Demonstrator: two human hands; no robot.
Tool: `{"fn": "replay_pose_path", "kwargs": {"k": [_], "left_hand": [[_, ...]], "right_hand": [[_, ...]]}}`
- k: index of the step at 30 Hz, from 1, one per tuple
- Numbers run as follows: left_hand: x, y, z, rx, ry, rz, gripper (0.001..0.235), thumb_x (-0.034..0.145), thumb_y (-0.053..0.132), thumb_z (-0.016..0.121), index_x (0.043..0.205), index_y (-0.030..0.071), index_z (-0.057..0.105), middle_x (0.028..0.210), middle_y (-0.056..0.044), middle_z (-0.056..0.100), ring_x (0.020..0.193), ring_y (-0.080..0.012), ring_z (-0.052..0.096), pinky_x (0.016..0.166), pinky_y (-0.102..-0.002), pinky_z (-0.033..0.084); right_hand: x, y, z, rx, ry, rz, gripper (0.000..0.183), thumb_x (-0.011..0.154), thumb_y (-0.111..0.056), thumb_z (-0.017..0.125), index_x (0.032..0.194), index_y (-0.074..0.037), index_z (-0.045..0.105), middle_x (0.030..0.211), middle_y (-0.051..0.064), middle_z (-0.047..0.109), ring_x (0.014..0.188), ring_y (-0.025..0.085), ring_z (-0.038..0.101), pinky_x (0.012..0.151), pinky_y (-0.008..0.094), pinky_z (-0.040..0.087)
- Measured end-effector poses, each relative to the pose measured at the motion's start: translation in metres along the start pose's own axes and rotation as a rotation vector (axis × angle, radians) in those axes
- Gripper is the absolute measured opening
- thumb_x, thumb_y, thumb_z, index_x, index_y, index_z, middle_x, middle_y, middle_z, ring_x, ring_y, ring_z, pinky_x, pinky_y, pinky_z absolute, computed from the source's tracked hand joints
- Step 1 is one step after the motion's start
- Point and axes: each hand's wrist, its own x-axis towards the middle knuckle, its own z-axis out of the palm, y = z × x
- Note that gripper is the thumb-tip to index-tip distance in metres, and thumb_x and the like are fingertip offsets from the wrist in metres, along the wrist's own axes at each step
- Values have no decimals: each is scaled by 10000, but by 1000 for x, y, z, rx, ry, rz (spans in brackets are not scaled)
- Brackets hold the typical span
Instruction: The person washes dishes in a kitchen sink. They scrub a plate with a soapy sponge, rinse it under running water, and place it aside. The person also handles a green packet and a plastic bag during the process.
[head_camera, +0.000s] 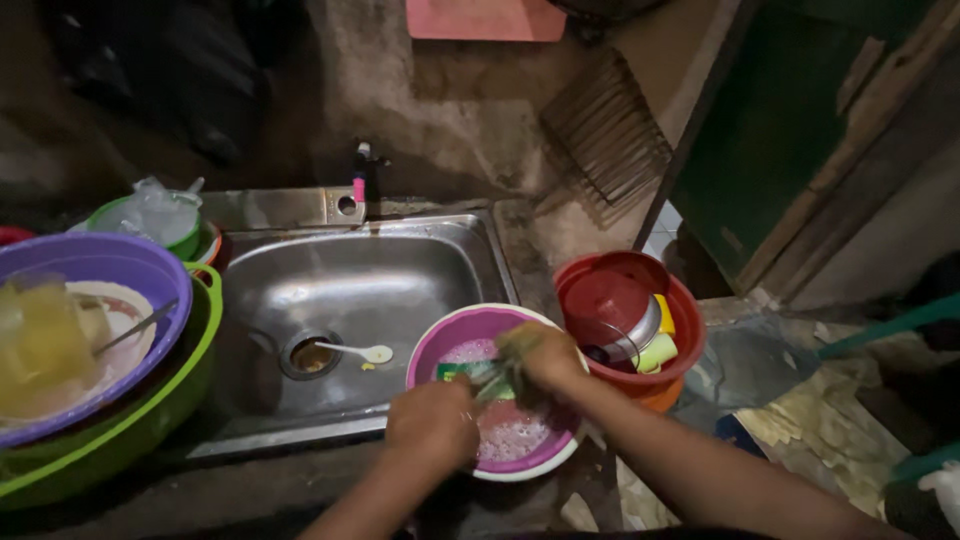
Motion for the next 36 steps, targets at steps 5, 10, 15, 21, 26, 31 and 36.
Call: {"fn": "replay_pose_path", "kwargs": {"k": [5,10,15,21,26,31,36], "left_hand": [[27,-2,27,-567,59,-241,429,1002,410,540,1114,61,764,1074,-226,743,1008,-375,719,872,-460,541],[34,26,51,-1024,83,-185,361,956,316,547,1138,56,719,962,-166,789,827,-279,749,756,-422,571],[4,40,36,-829,-126,-170,336,991,300,534,1112,21,677,859,-161,734,718,-253,710,680,-420,556],[13,26,17,-981,75,-352,497,1053,435,448,985,-14,649,797,-210,664,628,-296,618,598,-443,499],[90,-52,33,-725,552,-302,332,969,340,606,940,34,733,716,-101,631,568,-209,578,515,-394,470],[170,-170,76,-994,222,-431,296,851,114,678,1022,-124,729,955,-313,717,747,-468,757,496,-475,453],[211,-228,121,-441,164,-497,364,796,197,751,1077,-35,741,1029,-260,736,934,-416,751,745,-478,599]], "right_hand": [[14,11,6,741,-122,362,242,983,-73,504,1109,-126,704,987,132,727,923,292,708,803,511,609],[40,39,17,1044,-121,418,212,1001,-141,486,1068,-170,685,1049,91,708,950,268,674,826,517,580],[70,54,-14,1269,-49,598,308,1024,-263,423,1105,-138,693,1065,113,726,958,298,691,803,479,575],[23,57,7,863,-122,525,202,1000,-169,517,1103,-190,689,1059,109,707,950,264,682,806,456,561],[-22,39,29,224,-195,-109,325,807,-127,661,1122,-53,691,1170,124,746,987,320,705,849,502,581],[-42,6,36,-569,-383,-192,937,643,-209,896,1461,-298,449,1582,101,318,1427,413,326,1181,541,330],[-28,3,60,-649,-387,-130,917,777,-208,824,1550,-390,365,1726,71,49,1529,500,53,1194,664,168]]}}
